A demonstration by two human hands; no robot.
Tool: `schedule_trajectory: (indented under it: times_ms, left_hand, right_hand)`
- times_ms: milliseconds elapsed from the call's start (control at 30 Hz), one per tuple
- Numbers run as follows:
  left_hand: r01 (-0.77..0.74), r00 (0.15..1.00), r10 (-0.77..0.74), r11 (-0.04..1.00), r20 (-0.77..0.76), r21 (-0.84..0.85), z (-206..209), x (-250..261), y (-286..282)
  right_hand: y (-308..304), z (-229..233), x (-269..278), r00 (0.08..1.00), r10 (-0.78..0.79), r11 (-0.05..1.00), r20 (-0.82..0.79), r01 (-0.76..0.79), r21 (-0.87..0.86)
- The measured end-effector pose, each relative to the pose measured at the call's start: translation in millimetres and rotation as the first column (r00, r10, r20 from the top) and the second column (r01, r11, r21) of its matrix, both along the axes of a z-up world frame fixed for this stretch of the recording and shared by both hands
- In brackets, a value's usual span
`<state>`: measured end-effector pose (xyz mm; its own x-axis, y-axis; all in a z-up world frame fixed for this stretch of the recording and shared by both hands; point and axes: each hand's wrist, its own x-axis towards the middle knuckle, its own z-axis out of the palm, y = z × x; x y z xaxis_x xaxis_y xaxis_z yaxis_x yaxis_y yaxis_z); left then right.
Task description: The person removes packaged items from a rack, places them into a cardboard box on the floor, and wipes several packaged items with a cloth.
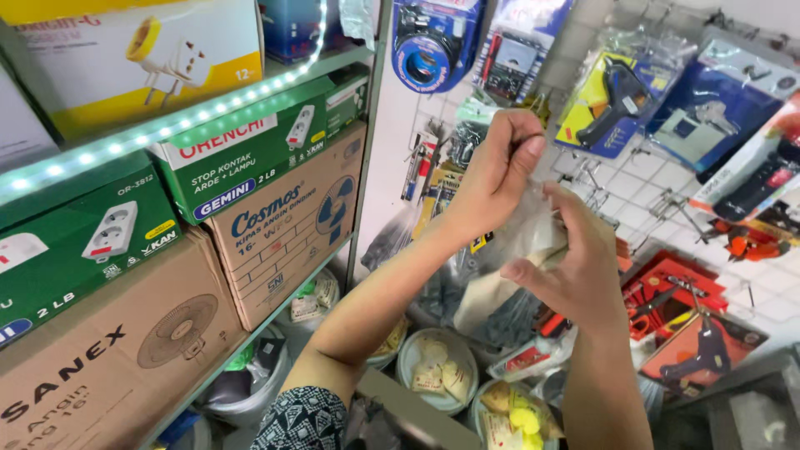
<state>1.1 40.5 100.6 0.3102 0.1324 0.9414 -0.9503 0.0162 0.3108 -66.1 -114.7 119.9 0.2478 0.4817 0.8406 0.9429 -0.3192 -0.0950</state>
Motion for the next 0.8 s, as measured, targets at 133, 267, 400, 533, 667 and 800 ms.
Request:
schedule_trajectory:
  times_ms: [133, 267, 400, 533, 667, 800]
  left_hand:
    - [-0.191, 0.98, 0.195, 0.977, 0.035, -0.096, 36.9, 19.3, 24.3]
    - [-0.258, 0.965, 0.26, 0.959, 0.008, -0.116, 69.2, 37.2, 56.0]
    - [-0.236, 0.954, 0.252, 0.965, 0.162, -0.112, 95.2, 52.8, 84.4]
    - [-0.33, 0.911, 0.337, 0.941, 0.237, -0.069, 112.7, 62.5, 101.2]
    - [-0.351, 0.91, 0.336, 0.936, 0.244, 0.017, 123.6, 67.5, 116.0]
    - [-0.291, 0.933, 0.247, 0.946, 0.262, 0.145, 133.5, 80.7, 135.2]
  right_hand:
    - [28.9, 14.6, 20.7, 0.996, -0.066, 0.997, -0.066, 0.068, 0.032]
    - [52.7, 36.3, 63.0, 0.98, -0.02, 0.982, -0.196, 0.056, 0.179]
    - [71.2, 64.2, 100.0, 0.88, 0.346, 0.92, -0.326, -0.25, 0.302]
    - [88.9, 74.1, 118.0, 0.754, 0.53, 0.824, -0.387, -0.349, 0.447]
    - [105.6, 80.1, 116.1, 0.806, 0.501, 0.844, -0.314, -0.375, 0.384]
    - [118.3, 96.3, 111.5, 0.921, 0.242, 0.959, -0.307, -0.178, 0.22]
